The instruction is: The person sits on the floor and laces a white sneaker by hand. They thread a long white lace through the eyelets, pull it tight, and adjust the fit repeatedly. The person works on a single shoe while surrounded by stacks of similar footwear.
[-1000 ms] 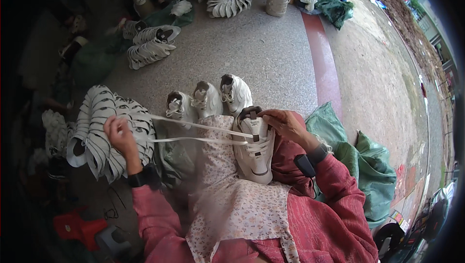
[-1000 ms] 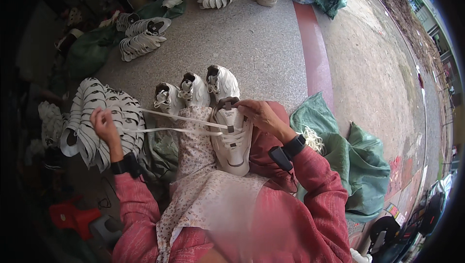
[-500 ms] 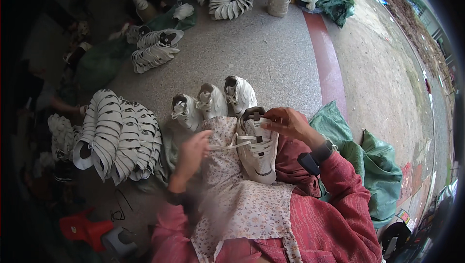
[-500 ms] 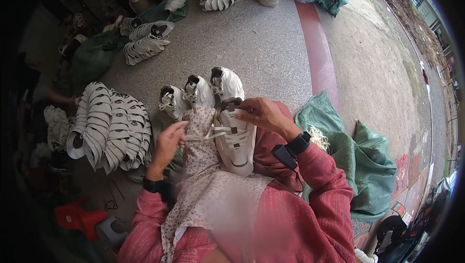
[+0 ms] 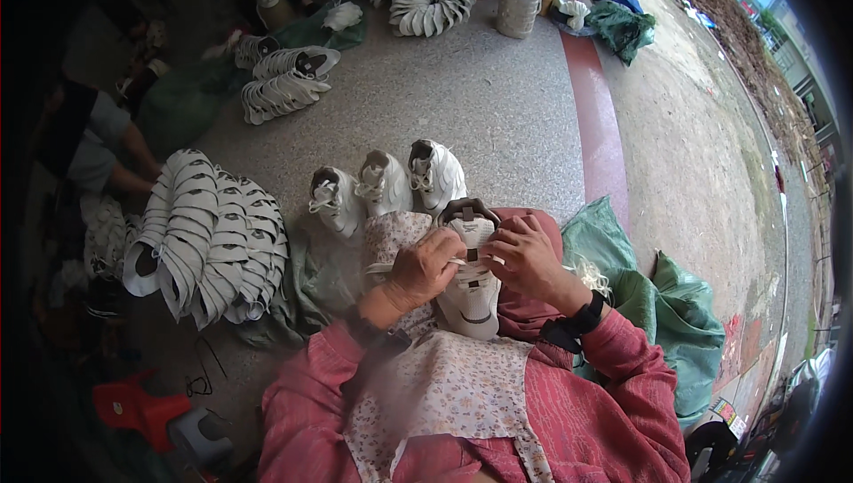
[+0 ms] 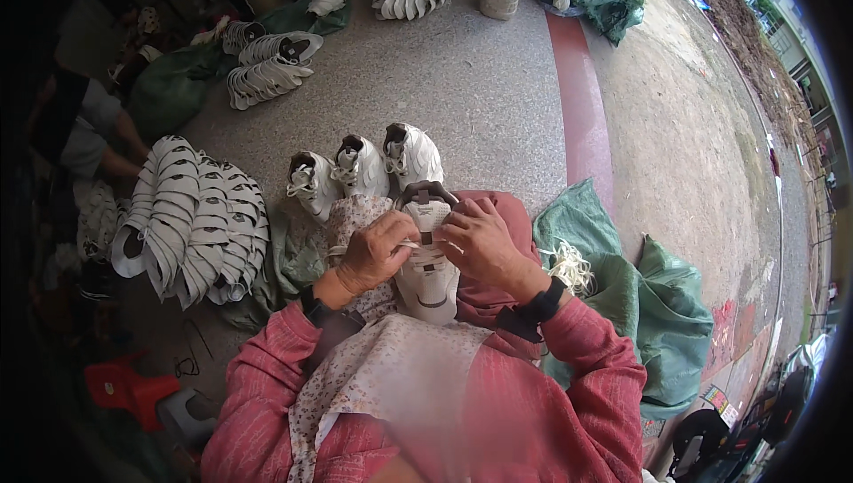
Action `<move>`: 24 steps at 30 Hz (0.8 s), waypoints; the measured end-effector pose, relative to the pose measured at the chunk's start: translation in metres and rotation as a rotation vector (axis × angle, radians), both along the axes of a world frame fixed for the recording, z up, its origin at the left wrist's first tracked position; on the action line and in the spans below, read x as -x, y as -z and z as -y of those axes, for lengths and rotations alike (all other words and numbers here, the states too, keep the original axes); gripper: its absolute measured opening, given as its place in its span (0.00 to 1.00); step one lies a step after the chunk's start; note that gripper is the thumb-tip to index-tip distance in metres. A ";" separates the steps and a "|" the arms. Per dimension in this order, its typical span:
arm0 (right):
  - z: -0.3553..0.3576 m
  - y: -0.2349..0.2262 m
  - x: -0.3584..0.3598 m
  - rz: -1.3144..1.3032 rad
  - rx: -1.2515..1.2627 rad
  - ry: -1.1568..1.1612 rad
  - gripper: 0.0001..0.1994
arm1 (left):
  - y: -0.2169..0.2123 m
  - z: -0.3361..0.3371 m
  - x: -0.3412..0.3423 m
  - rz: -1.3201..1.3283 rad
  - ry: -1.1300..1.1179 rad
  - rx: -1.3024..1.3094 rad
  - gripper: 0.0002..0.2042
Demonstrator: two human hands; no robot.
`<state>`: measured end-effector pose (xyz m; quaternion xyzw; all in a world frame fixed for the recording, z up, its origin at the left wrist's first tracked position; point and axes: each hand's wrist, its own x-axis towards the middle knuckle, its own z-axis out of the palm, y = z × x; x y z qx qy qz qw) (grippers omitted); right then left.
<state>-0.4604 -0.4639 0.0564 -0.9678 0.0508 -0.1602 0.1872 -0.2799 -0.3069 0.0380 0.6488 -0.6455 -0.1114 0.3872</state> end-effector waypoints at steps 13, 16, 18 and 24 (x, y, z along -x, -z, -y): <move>0.000 0.019 -0.010 -0.109 -0.104 0.054 0.06 | -0.004 0.008 0.015 0.199 -0.114 -0.206 0.09; 0.013 0.023 -0.010 -0.150 -0.299 0.000 0.04 | -0.005 0.010 0.012 0.242 -0.075 -0.173 0.10; 0.020 0.028 -0.009 -0.173 -0.365 -0.029 0.06 | -0.003 0.011 0.005 0.184 -0.021 -0.201 0.09; 0.020 0.032 -0.017 -0.189 -0.330 -0.012 0.08 | 0.000 0.014 -0.025 -0.391 0.154 -0.368 0.07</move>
